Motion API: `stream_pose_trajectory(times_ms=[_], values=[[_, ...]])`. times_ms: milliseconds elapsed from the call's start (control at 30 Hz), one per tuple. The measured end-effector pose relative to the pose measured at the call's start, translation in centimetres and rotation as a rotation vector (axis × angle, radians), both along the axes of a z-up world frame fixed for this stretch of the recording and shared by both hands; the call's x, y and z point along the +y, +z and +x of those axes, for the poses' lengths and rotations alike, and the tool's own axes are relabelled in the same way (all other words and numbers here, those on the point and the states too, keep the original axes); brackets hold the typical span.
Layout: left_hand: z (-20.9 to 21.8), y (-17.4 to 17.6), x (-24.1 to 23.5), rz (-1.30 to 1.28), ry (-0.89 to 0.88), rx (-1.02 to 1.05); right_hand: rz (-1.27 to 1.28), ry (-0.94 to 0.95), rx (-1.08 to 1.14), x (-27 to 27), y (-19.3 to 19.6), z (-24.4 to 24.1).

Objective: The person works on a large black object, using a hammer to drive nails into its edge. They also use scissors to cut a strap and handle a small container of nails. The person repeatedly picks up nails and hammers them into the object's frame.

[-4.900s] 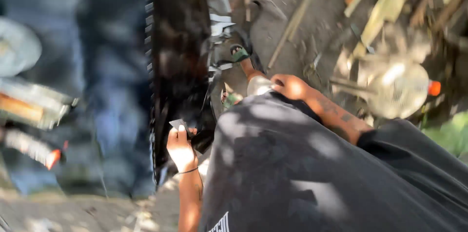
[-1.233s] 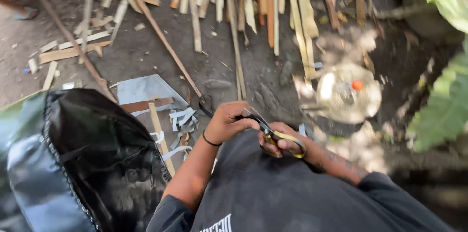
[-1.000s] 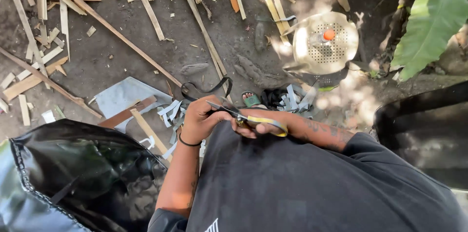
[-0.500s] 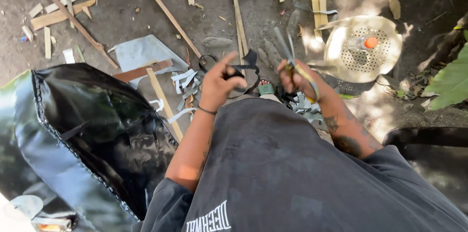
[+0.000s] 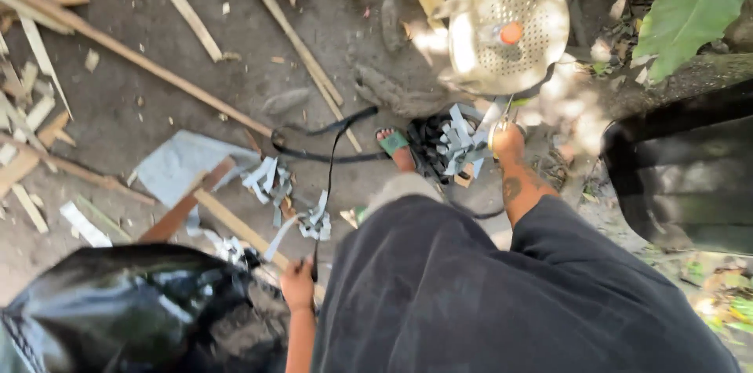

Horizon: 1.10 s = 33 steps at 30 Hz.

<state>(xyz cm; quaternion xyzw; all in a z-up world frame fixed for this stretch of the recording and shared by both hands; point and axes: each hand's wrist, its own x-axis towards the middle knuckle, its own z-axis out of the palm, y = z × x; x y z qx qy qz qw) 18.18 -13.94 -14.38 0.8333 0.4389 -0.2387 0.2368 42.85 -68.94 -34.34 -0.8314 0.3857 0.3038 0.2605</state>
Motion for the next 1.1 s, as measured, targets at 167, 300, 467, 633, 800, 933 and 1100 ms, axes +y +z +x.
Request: stream_pose_trajectory(times_ms=[167,300,467,633,800,933,1100], values=[[1.5,2.3,-0.7,-0.036,0.147,0.249,-0.037,-0.269,-0.039,-0.1,0.8,9.5],[2.3,1.8,0.6,0.007,0.054,0.354,-0.205,-0.253,-0.246,-2.4,-7.6,13.4],[4.6,0.3,0.1,-0.014,0.226,0.171,-0.217,0.124,-0.807,-8.2,-23.0,10.1],[8.2,3.4,-3.5,-0.166,0.403,-0.049,-0.738,1.095,-0.992,-1.6,-14.9,6.0],[8.3,5.5,-6.6,-0.457,0.363,-0.387,0.601,0.616,-0.37,16.4,-3.9,1.4],[8.4,8.9,-7.1,-0.465,0.417,-0.502,1.057,1.129,-0.347,32.1,17.0,-0.4],[5.0,10.0,-4.8,-0.648,0.92,-1.022,1.566,1.48,-0.364,42.5,26.1,-1.1]])
